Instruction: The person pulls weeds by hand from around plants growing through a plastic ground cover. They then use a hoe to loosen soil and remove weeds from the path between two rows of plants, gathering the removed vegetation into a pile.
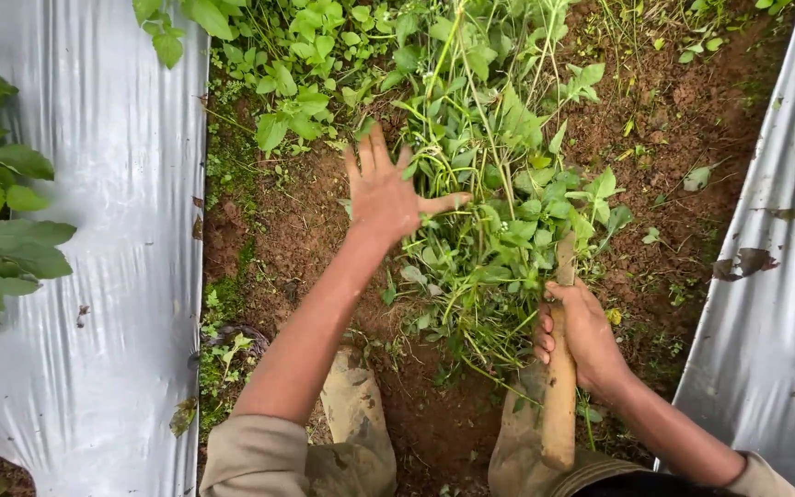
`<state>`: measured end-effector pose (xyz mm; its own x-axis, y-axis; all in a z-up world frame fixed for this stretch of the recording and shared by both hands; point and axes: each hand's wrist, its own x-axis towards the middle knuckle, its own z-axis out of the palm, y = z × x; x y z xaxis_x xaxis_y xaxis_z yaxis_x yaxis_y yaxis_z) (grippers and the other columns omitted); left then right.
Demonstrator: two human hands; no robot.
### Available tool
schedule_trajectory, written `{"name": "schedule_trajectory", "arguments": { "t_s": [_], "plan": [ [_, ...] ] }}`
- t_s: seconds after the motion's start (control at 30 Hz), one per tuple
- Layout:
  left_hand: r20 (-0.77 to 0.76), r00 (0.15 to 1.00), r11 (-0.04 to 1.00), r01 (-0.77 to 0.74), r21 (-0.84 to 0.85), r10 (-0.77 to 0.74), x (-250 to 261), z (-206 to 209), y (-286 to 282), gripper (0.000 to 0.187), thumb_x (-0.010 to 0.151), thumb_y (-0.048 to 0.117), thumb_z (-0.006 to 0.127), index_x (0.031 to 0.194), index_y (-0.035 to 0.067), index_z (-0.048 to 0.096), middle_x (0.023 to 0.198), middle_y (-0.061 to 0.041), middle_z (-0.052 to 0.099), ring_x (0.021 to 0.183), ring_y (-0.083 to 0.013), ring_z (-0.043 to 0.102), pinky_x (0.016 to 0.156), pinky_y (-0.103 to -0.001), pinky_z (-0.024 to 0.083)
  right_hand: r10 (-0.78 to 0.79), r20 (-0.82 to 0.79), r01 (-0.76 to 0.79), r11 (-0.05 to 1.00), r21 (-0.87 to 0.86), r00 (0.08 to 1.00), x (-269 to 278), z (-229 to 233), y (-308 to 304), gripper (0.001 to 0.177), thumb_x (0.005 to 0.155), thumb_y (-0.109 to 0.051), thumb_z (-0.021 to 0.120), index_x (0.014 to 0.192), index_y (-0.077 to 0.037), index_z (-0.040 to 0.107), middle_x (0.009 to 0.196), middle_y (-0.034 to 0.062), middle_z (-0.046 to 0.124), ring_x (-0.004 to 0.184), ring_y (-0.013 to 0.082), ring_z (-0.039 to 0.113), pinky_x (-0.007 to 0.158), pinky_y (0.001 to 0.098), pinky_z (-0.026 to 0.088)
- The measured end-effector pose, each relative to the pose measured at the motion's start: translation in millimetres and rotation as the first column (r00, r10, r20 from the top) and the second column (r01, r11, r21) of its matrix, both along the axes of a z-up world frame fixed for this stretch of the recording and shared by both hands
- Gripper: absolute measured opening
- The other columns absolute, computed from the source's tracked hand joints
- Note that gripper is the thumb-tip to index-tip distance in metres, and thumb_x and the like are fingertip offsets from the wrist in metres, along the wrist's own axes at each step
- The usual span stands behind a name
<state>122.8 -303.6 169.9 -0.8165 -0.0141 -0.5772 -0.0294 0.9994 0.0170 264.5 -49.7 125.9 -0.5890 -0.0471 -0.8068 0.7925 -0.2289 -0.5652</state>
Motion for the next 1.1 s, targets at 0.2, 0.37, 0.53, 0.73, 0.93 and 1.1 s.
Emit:
{"name": "schedule_trajectory", "arguments": {
  "t_s": [0.2,0.37,0.53,0.73,0.93,1.1],
  "plan": [
    [0.078,0.887,0.735,-0.424,0.529,0.455,33.2,-81.2,-16.5,0.122,0.074,0.092,0.048,0.161,0.015,0.012,0.163,-0.031,0.0,0.153,-0.0431,-0.001,0.119,-0.066,0.004,-0.039,0.025,0.041,0.997,-0.068,0.999,-1.3,1.4,0.9,0.033,0.108,-0.038,0.035,0.103,-0.006,0.045,0.059,0.0039,0.033,0.036,0.0179,0.038,0.029,0.0342,0.039],
    [0.457,0.466,0.007,-0.706,0.709,0.757,58.1,-125.2,23.5,0.105,0.087,0.082,0.03,0.161,0.013,0.004,0.163,-0.03,0.004,0.151,-0.0446,0.001,0.119,-0.065,0.003,-0.019,0.01,0.019,0.999,-0.043,1.0,-1.7,11.8,-0.8,0.045,0.111,-0.046,0.025,0.101,-0.006,0.043,0.06,0.0038,0.034,0.037,0.0173,0.039,0.031,0.0343,0.04],
    [0.506,0.601,0.011,-0.65,0.759,0.618,82.8,-80.2,28.0,0.091,0.096,0.066,0.025,0.159,0.01,-0.01,0.165,-0.026,-0.004,0.152,-0.0405,0.001,0.125,-0.052,0.006,0.005,0.034,-0.004,1.0,-0.019,0.999,-4.5,19.9,-1.1,0.052,0.112,-0.05,0.021,0.093,-0.007,0.044,0.056,0.0036,0.037,0.034,0.0178,0.04,0.029,0.0344,0.041],
    [0.413,0.732,0.172,-0.578,0.798,0.542,68.1,-21.9,63.2,0.162,0.047,0.021,0.098,0.156,0.01,-0.023,0.16,-0.032,-0.016,0.149,-0.0501,-0.005,0.118,-0.067,0.005,0.048,-0.013,-0.047,0.997,0.064,0.999,-8.0,32.9,-16.0,0.054,0.114,-0.045,0.028,0.082,-0.005,0.046,0.05,0.0043,0.038,0.03,0.0202,0.04,0.029,0.035,0.042],
    [0.236,0.723,0.377,-0.576,0.725,0.649,49.9,-20.8,89.9,0.155,0.053,0.046,0.092,0.155,0.002,-0.017,0.155,-0.045,-0.011,0.145,-0.0597,0.003,0.111,-0.077,0.007,0.091,0.03,-0.093,0.99,0.108,0.995,-3.3,26.4,-21.5,0.041,0.114,-0.039,0.028,0.101,-0.003,0.042,0.061,0.0023,0.04,0.037,0.0176,0.044,0.032,0.0349,0.046],
    [0.221,0.706,0.388,-0.591,0.707,0.673,50.2,-57.9,79.3,0.15,0.055,0.058,0.089,0.156,-0.004,-0.003,0.158,-0.04,-0.004,0.149,-0.0519,0.004,0.116,-0.069,0.008,0.013,0.009,-0.013,0.999,0.031,1.0,-7.9,31.5,-15.7,0.053,0.114,-0.049,0.018,0.105,-0.002,0.04,0.063,0.0039,0.037,0.038,0.0183,0.043,0.031,0.0367,0.044]
  ]
}}
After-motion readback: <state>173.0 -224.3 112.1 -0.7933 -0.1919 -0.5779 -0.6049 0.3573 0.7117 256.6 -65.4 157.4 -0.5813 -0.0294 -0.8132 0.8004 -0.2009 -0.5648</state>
